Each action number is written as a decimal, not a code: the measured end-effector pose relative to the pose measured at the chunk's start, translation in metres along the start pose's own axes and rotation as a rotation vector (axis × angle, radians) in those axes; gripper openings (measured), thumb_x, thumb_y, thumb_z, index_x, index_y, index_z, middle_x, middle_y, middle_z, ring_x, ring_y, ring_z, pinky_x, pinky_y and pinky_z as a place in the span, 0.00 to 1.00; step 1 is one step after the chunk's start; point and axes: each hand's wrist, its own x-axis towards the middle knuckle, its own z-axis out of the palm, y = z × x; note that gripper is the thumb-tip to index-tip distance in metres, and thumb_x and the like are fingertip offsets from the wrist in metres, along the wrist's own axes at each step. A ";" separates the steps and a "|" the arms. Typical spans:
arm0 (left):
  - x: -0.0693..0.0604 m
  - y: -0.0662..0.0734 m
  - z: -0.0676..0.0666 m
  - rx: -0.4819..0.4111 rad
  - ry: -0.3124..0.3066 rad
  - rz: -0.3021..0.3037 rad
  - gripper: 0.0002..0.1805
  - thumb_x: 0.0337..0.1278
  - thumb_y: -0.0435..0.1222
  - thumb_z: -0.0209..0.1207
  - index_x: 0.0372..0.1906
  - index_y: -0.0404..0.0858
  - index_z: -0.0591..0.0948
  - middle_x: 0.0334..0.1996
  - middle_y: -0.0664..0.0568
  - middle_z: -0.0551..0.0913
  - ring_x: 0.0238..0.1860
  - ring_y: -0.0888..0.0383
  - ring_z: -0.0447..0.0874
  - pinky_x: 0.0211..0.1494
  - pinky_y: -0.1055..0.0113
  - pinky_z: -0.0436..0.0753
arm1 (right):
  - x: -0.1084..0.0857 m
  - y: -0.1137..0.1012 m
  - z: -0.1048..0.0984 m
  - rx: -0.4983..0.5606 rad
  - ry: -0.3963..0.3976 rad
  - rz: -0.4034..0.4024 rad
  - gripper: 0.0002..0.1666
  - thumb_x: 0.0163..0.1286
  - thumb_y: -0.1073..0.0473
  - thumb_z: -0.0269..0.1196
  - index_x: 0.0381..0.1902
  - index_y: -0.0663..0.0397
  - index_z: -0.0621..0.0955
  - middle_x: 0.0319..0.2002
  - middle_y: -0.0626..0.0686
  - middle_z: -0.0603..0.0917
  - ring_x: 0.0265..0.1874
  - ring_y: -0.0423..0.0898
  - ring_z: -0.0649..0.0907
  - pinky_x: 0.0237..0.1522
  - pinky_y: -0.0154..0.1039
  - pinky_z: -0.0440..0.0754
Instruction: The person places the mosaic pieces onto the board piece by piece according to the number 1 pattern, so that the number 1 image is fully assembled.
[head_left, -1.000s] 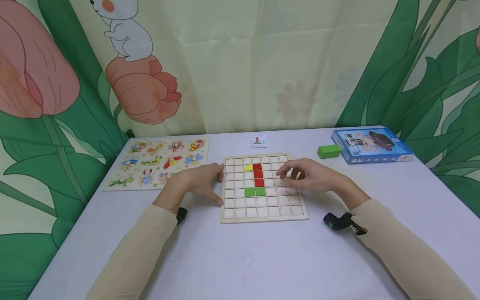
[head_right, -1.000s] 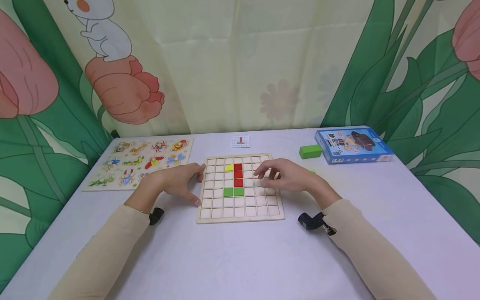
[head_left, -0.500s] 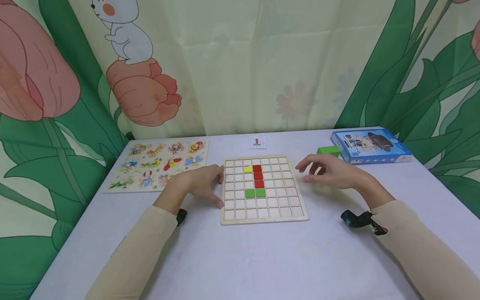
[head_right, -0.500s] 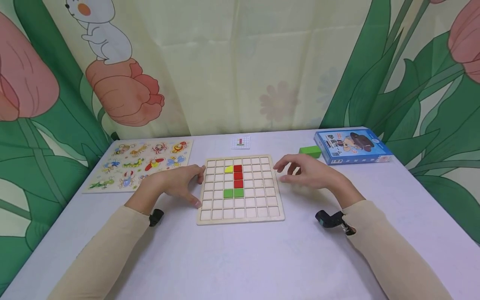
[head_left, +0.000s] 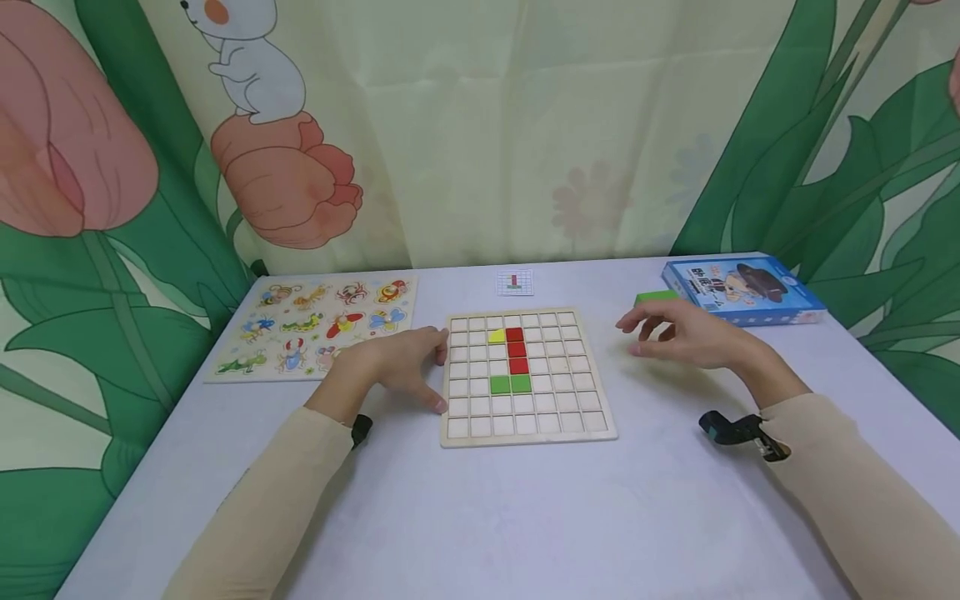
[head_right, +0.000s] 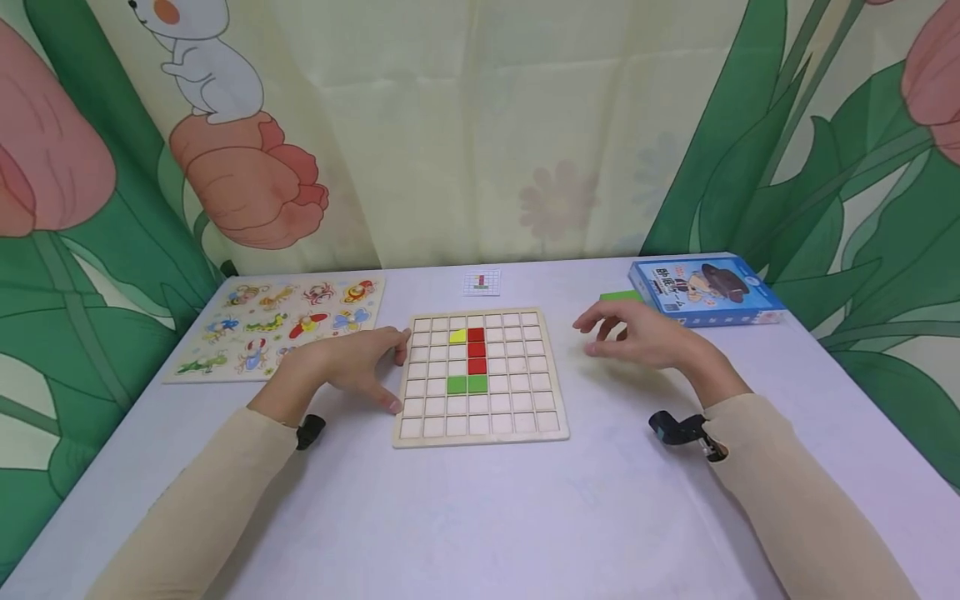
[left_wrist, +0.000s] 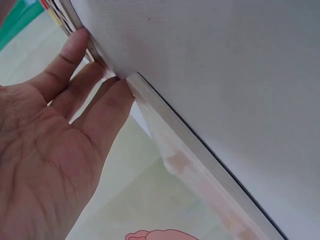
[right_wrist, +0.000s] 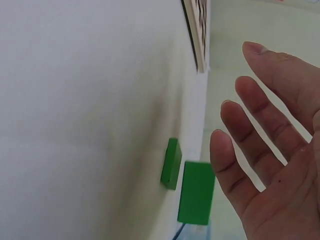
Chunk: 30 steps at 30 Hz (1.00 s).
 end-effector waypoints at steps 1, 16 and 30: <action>0.000 0.000 0.000 0.000 0.002 0.001 0.38 0.38 0.56 0.81 0.48 0.44 0.72 0.49 0.52 0.72 0.51 0.53 0.70 0.52 0.59 0.70 | -0.002 0.001 -0.001 -0.001 0.001 0.013 0.19 0.68 0.60 0.72 0.55 0.56 0.83 0.51 0.56 0.84 0.45 0.48 0.84 0.45 0.39 0.83; -0.001 -0.001 0.001 0.017 -0.005 -0.005 0.36 0.38 0.55 0.81 0.47 0.44 0.72 0.48 0.52 0.72 0.50 0.53 0.70 0.51 0.59 0.70 | -0.017 0.017 -0.004 -0.075 -0.028 0.143 0.24 0.66 0.55 0.74 0.58 0.52 0.82 0.56 0.52 0.84 0.53 0.51 0.78 0.50 0.45 0.80; 0.001 -0.001 0.001 0.017 0.003 0.014 0.36 0.39 0.55 0.81 0.48 0.44 0.73 0.48 0.52 0.72 0.49 0.54 0.71 0.50 0.59 0.71 | -0.023 0.026 -0.006 -0.112 -0.048 0.203 0.26 0.66 0.56 0.74 0.60 0.55 0.81 0.55 0.53 0.83 0.49 0.51 0.79 0.49 0.42 0.80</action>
